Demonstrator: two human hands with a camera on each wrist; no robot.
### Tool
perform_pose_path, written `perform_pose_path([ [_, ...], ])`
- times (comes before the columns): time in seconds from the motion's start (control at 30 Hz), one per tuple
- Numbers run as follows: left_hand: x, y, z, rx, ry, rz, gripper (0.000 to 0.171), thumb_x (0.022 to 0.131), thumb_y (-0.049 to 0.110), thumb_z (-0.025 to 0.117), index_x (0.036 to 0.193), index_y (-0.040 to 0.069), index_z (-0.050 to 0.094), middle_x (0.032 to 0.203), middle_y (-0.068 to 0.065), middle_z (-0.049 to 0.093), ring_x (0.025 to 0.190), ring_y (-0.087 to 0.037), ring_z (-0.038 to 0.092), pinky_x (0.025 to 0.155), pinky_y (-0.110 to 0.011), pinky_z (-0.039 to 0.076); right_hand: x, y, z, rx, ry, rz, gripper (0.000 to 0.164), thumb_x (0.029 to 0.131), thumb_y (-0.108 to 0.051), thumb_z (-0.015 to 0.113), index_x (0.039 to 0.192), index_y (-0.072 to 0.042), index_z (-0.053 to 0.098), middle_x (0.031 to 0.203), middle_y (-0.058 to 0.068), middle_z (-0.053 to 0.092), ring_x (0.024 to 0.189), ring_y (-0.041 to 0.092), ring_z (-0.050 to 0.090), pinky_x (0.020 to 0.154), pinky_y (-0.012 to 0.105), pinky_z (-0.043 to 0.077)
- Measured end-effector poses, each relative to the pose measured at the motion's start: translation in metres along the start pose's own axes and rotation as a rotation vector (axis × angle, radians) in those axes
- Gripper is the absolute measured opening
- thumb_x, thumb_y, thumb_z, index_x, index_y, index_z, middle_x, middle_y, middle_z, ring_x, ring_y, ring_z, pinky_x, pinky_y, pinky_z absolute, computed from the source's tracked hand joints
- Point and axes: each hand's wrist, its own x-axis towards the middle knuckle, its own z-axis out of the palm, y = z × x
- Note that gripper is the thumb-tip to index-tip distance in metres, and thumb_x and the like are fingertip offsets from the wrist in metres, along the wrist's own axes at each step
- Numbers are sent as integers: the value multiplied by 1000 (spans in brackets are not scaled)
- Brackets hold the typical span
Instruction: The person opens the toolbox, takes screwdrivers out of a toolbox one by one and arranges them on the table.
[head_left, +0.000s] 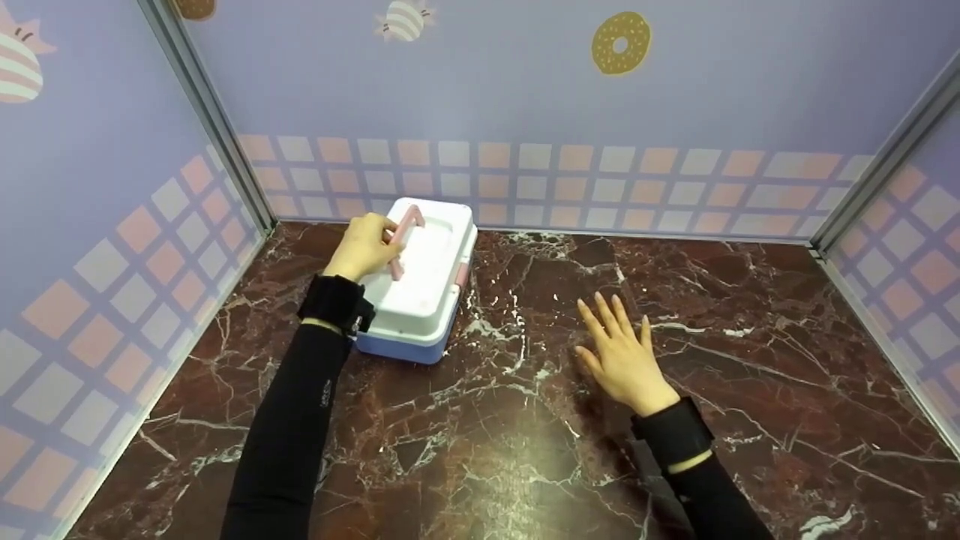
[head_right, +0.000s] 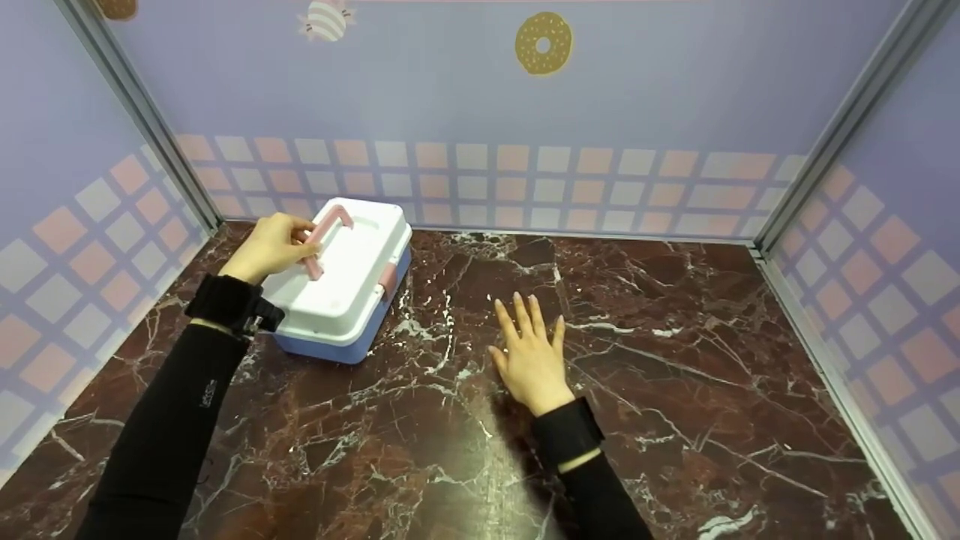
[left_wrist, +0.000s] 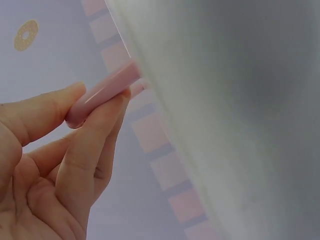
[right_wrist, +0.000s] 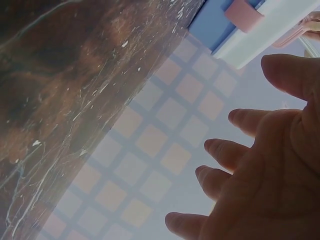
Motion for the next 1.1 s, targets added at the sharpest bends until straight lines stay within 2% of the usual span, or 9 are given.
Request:
perform_pose_path([
  [0.1,-2,5,2,28,1,10,31,93,6,62,120,-10,65,94,-25,74,70,-28,74,54,-12,43,0,-2,-1,5,0,-2,63,102,-30,53,157,-13,27,165,16,16,152,40,10,116,75,4],
  [0.3,-6,16,9,19,-26,8,29,92,9,64,116,-7,68,91,-22,75,70,-24,72,47,-13,42,0,-5,1,20,-4,-6,64,102,-29,53,157,-13,26,165,16,17,152,40,9,116,75,3],
  [0.4,-7,20,12,6,-57,2,32,92,10,65,120,-5,68,92,-20,75,71,-22,72,49,-14,44,0,-5,2,14,-4,-5,64,102,-29,54,157,-13,26,165,16,18,153,39,10,117,75,4],
  [0.53,-9,26,16,-19,-112,-9,37,92,12,66,127,-1,64,93,-19,75,72,-20,71,58,-17,48,-1,-7,2,9,-2,-9,64,102,-29,54,157,-12,27,165,16,18,152,39,11,117,74,4],
  [0.67,-11,31,19,-41,-144,-27,42,91,13,68,131,1,62,97,-19,73,70,-14,66,67,-21,53,0,-7,4,18,-6,-17,64,102,-31,53,157,-13,26,165,16,17,153,39,10,117,74,3],
  [0.87,-15,38,23,-52,-161,-14,41,90,14,70,129,0,64,97,-18,72,64,-7,61,63,-18,53,-1,-8,6,7,-5,-25,65,101,-31,54,157,-13,26,165,16,18,152,39,12,116,75,6],
  [1.1,-18,44,30,-104,-185,-15,38,90,14,70,126,0,65,91,-12,69,66,-8,62,65,-18,56,-1,-10,8,10,-15,-35,65,101,-30,53,157,-13,25,165,16,16,152,39,11,117,74,5],
])
